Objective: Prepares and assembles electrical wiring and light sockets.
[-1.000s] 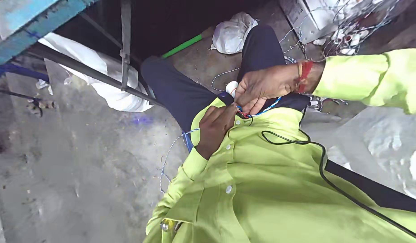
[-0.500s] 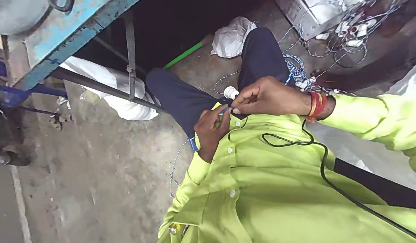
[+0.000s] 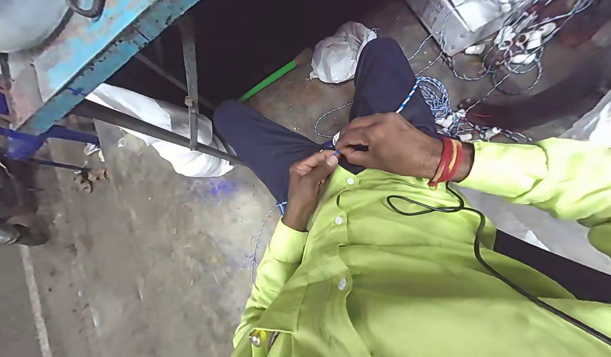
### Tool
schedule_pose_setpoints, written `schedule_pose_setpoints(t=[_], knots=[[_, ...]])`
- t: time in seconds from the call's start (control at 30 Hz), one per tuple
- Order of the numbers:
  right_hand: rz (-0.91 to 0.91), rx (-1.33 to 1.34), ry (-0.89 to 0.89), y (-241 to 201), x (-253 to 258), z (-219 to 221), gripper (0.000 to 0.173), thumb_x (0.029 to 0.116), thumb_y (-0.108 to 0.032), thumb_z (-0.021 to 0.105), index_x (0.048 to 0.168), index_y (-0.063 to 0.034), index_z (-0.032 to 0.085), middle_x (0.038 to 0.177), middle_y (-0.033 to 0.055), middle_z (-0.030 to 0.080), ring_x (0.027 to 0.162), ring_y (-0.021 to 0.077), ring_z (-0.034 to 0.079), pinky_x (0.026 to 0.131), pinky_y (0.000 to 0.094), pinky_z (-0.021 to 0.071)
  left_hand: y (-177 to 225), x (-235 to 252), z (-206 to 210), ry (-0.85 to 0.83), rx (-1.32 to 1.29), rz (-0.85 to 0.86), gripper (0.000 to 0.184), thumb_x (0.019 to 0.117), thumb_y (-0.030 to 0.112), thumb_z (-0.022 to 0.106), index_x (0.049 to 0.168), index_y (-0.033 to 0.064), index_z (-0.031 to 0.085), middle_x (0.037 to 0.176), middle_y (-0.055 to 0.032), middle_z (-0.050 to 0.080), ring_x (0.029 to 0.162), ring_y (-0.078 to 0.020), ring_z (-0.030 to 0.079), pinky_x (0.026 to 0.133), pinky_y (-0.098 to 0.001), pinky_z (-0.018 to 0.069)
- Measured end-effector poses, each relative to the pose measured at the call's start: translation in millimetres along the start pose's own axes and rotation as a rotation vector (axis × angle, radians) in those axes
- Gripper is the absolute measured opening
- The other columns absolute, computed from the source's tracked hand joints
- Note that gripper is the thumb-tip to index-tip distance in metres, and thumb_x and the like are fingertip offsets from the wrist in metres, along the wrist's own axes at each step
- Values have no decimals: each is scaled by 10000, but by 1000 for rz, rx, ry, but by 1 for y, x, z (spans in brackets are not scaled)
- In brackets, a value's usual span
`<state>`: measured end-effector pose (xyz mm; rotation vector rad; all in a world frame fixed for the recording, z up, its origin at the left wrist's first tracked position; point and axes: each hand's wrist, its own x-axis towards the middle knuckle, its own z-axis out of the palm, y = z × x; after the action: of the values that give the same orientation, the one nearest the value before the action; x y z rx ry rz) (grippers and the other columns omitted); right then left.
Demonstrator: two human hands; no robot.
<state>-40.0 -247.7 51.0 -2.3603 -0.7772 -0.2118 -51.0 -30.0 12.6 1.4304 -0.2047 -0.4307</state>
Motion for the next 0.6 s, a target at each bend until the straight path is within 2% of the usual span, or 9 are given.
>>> schedule_pose_setpoints(t=[0.1, 0.17, 0.27, 0.33, 0.4, 0.5, 0.6], knots=[[1, 33, 32, 1, 1, 0, 165, 978, -105, 609, 1016, -56, 762, 953, 97, 746, 839, 211, 718, 755, 370, 589, 3, -3, -4, -66, -219, -144, 179, 1033, 198, 583, 1109, 145, 736, 702, 51, 537, 538, -8, 446, 493, -141, 384], [-64, 7, 66, 5, 1, 3, 159, 987, -100, 607, 1023, -54, 754, 928, 101, 743, 834, 219, 721, 746, 365, 590, 5, 1, -3, -70, -286, -193, 178, 1047, 200, 557, 1113, 162, 718, 739, 63, 565, 570, 2, 481, 518, -130, 412], [-233, -56, 55, 14, -2, 7, 218, 1021, -76, 555, 1081, -22, 757, 1005, 137, 762, 915, 260, 748, 797, 382, 610, 7, 4, 0, -27, -316, -257, 179, 1061, 208, 544, 1115, 162, 708, 776, 64, 586, 590, 5, 510, 531, -127, 439], [-327, -129, -14, 17, -3, 3, 234, 1042, -56, 514, 1131, 7, 720, 1042, 174, 748, 944, 313, 746, 798, 423, 611, 5, 8, 1, 3, -355, -285, 180, 1062, 170, 535, 1109, 120, 701, 777, 43, 594, 590, -4, 517, 535, -131, 449], [-390, -218, -99, 18, -1, -3, 229, 1051, -44, 485, 1155, 20, 679, 1037, 196, 728, 928, 352, 738, 777, 448, 608, -1, 18, 3, 59, -432, -303, 178, 1042, 71, 525, 1068, 24, 695, 759, 1, 626, 581, -28, 535, 536, -156, 464], [-463, -322, -236, 20, 7, -11, 250, 1024, 17, 451, 1184, 54, 640, 991, 229, 704, 865, 390, 734, 747, 485, 613, -1, 21, 6, 91, -404, -321, 165, 1038, 61, 533, 1063, 5, 686, 758, -3, 615, 582, -32, 523, 540, -162, 458], [-533, -382, -329, 23, 15, -14, 227, 1014, 27, 440, 1150, 72, 617, 956, 233, 689, 802, 391, 725, 682, 494, 608, 0, 20, 6, 92, -401, -319, 167, 1037, 69, 544, 1075, -3, 690, 741, -3, 612, 574, -34, 525, 528, -163, 458]])
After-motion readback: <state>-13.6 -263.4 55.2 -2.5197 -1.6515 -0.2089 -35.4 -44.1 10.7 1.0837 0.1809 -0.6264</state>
